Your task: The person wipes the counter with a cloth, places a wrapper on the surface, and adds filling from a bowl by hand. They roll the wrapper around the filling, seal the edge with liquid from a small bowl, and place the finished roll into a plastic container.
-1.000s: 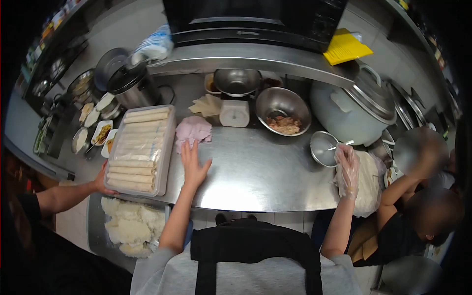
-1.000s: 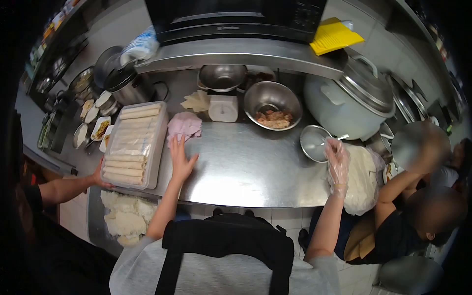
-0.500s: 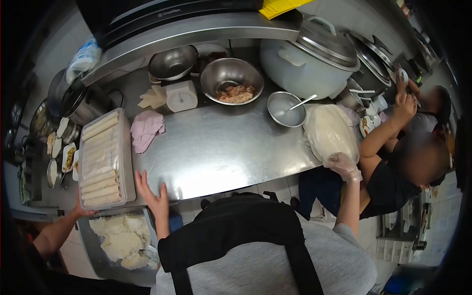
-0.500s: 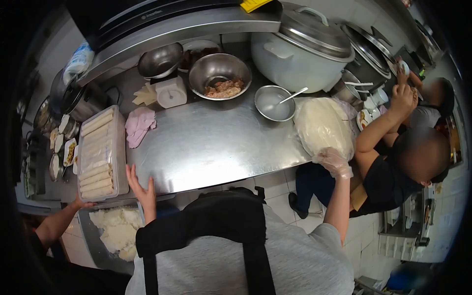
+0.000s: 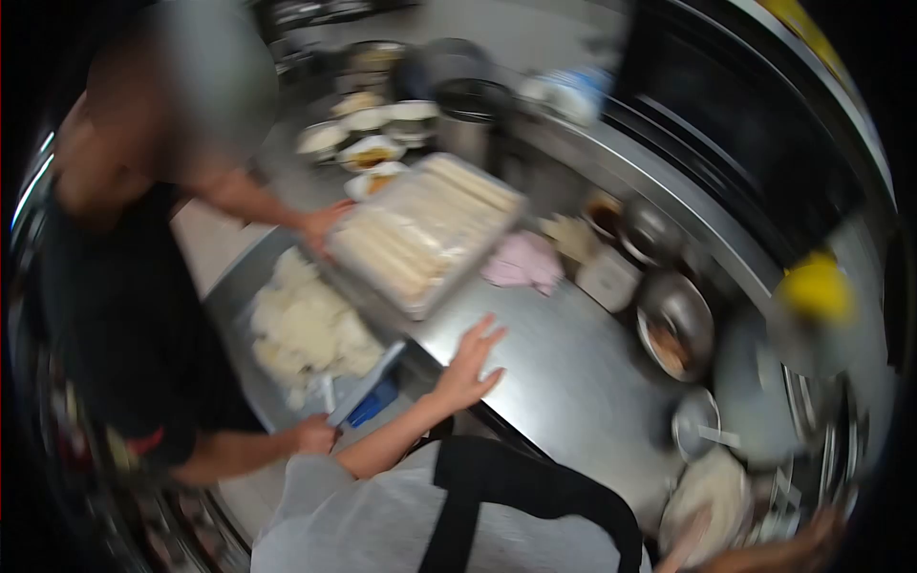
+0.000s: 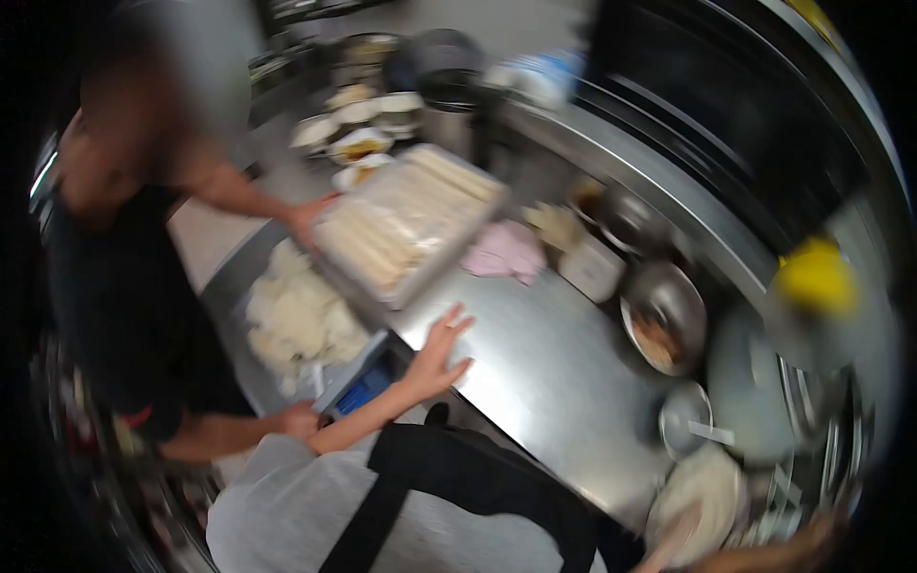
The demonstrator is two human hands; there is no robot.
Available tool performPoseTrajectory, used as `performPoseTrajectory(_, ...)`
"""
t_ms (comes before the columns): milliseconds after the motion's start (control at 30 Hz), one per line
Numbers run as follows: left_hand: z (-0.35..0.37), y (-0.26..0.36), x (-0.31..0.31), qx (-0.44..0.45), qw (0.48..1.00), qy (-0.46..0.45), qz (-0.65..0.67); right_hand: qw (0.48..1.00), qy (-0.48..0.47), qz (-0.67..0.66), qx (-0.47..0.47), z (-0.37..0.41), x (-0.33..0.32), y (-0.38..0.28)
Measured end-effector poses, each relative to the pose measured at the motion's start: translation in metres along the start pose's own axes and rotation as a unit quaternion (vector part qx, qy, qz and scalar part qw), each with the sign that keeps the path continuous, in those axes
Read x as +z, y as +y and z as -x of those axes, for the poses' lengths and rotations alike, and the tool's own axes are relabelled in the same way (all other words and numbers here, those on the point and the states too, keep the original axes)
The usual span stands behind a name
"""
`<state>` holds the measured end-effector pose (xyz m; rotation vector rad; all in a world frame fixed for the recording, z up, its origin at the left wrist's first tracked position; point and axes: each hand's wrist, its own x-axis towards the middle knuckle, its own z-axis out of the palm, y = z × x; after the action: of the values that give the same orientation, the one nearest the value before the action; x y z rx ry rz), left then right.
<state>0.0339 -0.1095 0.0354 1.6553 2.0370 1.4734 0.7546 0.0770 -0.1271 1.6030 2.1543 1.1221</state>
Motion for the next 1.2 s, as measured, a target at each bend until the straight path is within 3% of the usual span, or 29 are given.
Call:
performPoseTrajectory(100, 0.008, -0.008, -0.014, -0.015, 1.0, 0.014, -0.008, 0.991, -0.036, 0.108, 0.074, -0.016, -0.132, -0.018)
performPoseTrajectory(200, 0.011, -0.009, -0.022, -0.017, 0.999, -0.006, -0.032, 0.988, -0.018, -0.14, 0.06, -0.032, -0.163, -0.015)
performPoseTrajectory(367, -0.004, -0.001, -0.024, 0.007, 1.0, -0.016, -0.026, 0.973, -0.035, -0.223, 0.045, -0.055, -0.162, -0.009)
performPoseTrajectory(800, -0.01, 0.007, -0.01, 0.048, 0.997, -0.066, 0.0, 0.964, -0.05, -0.26, 0.012, -0.073, -0.145, 0.002)
performPoseTrajectory(1200, 0.035, 0.023, -0.013, -0.038, 0.999, -0.022, -0.028, 0.955, -0.061, -0.29, -0.015, -0.08, -0.115, 0.017)
